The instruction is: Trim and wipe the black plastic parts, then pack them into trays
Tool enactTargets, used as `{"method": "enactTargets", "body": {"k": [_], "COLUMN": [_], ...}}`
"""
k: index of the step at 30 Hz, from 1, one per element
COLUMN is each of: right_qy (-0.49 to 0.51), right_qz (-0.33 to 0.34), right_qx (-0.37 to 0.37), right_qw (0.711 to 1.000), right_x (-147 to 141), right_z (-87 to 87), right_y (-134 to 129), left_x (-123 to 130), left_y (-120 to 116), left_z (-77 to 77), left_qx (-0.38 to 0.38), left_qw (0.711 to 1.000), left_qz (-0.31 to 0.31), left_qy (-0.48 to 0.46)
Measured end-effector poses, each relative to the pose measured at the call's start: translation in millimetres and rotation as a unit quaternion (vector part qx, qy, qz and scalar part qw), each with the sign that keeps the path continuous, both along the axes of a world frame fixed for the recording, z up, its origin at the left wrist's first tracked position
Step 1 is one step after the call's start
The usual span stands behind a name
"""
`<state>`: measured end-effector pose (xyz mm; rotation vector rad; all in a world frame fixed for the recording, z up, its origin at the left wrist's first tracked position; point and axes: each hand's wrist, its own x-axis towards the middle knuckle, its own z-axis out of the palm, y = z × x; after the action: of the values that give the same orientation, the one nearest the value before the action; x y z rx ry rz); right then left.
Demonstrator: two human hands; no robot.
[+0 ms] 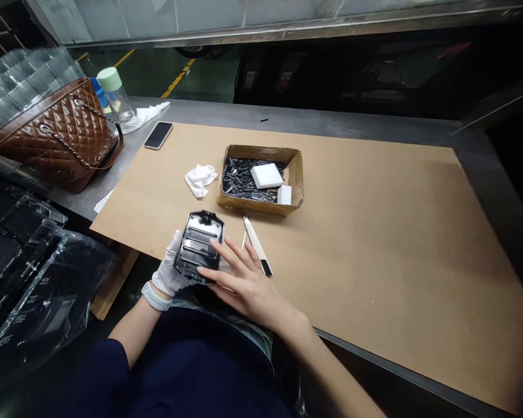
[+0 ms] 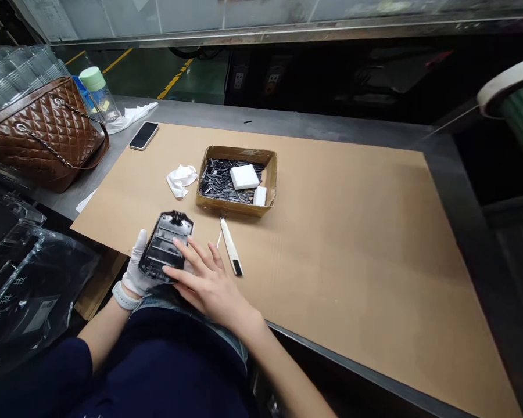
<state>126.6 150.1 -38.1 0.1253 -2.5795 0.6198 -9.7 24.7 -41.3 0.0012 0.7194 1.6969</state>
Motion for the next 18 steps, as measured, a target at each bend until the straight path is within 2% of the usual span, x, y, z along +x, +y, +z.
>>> {"method": "enactTargets", "body": {"k": [2, 4, 5, 7, 9, 11, 12, 14, 18], "right_qy": [-0.037, -0.044, -0.048, -0.066, -0.079, -0.073, -0.065, -0.044, 0.02], "right_qz": [-0.013, -0.06, -0.083, -0.104, -0.089, -0.073, -0.07, -0.077, -0.131], "right_qx": [-0.051, -0.174, -0.254, -0.42, -0.551, -0.632, -0.654, -0.666, -0.619], "right_qw": [0.998, 0.982, 0.962, 0.899, 0.826, 0.768, 0.751, 0.74, 0.774], "right_x": [1.9, 1.2, -0.4, -5.6, -11.7, -16.8, -18.6, -21.2, -24.9], "right_z": [-4.7, -10.0, -12.1, -14.3, -13.5, -11.0, -9.7, -7.8, -8.8], "right_y": [-1.9, -5.7, -8.3, -14.6, -21.2, -26.9, -29.4, -33.5, -38.8], "left_x": [0.3, 3.5, 6.3, 13.3, 20.4, 25.7, 27.5, 29.9, 33.7], "left_y": [4.0, 11.5, 15.4, 21.8, 25.4, 26.7, 27.0, 27.6, 27.2], "left_z": [2.8, 7.1, 9.3, 13.3, 17.2, 21.3, 23.2, 26.2, 24.0], "left_qx": [0.037, 0.064, 0.075, 0.091, 0.098, 0.092, 0.085, 0.074, 0.052], "left_qw": [0.999, 0.997, 0.996, 0.994, 0.993, 0.992, 0.993, 0.993, 0.997], "left_qz": [0.015, 0.02, 0.016, 0.01, 0.016, 0.037, 0.047, 0.058, 0.06], "left_qy": [-0.033, -0.044, -0.051, -0.063, -0.069, -0.073, -0.074, -0.071, -0.008]}}
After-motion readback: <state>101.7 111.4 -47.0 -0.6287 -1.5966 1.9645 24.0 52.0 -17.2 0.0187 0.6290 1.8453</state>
